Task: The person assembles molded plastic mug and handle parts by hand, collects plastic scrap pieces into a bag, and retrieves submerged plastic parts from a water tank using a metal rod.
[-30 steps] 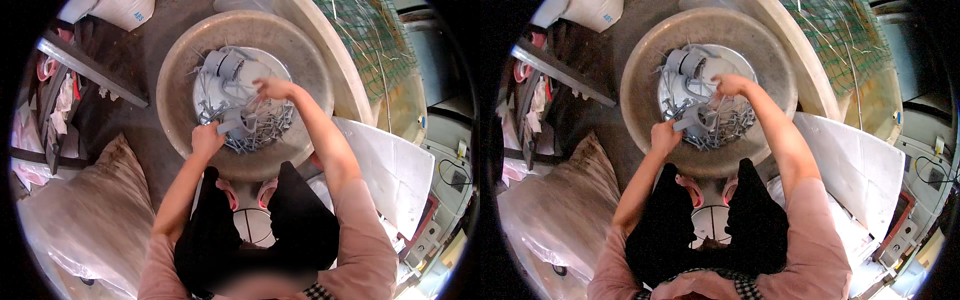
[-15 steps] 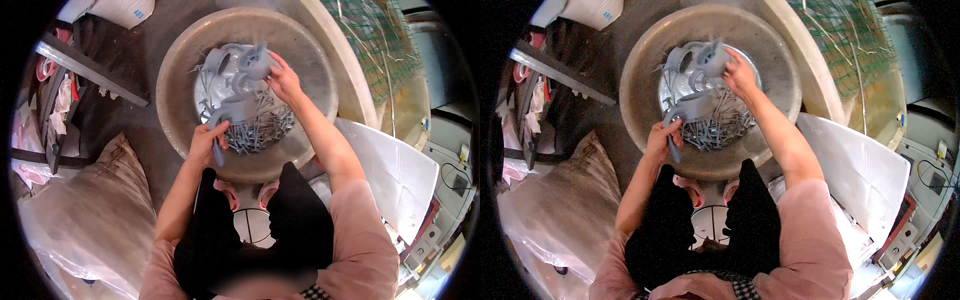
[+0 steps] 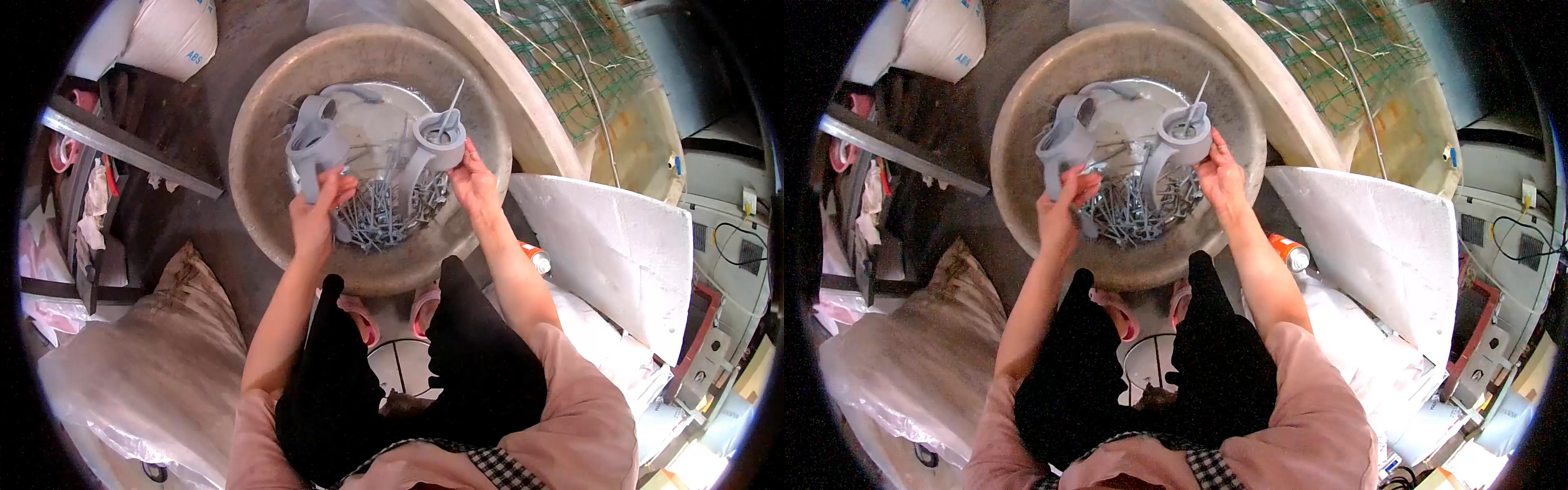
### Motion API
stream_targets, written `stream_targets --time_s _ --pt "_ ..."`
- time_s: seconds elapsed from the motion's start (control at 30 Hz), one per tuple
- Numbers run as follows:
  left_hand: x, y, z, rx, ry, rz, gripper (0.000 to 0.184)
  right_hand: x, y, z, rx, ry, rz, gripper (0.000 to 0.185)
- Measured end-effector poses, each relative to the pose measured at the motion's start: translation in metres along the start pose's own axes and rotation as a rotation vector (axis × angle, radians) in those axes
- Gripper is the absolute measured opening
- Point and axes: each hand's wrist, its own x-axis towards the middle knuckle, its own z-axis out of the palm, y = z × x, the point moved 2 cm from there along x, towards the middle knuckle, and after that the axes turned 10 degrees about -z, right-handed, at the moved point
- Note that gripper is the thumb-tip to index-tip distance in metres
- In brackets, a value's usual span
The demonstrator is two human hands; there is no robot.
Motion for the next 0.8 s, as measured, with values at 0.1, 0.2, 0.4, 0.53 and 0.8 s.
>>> stream_targets --time_s 0.1,0.2,0.4,0.53,0.8 --pt "0.005 -0.032 0.014 0.192 0.13 -0.04 0.036 -0.018 0.026 0.006 0.084 0.08 0.06 0.024" --pt "-0.006 -0.055 0.024 -0.005 0.143 -0.078 0.035 -0.029 0.041 0.012 0.202 0.012 0.088 0.025" --pt "-0.001 -0.037 0.003 0.045 0.252 -0.144 0.038 -0.026 0.003 0.007 -0.332 -0.151 0.438 0.034" --pt "-0.007 -0.028 -0.004 0.181 0.141 -0.08 0.035 -0.006 -0.014 0.027 -0.605 -0.265 0.358 0.04" --pt "-0.009 -0.033 -0.019 0.447 0.037 0.059 0.034 -0.003 -0.005 0.069 -1.433 -0.86 0.329 0.039"
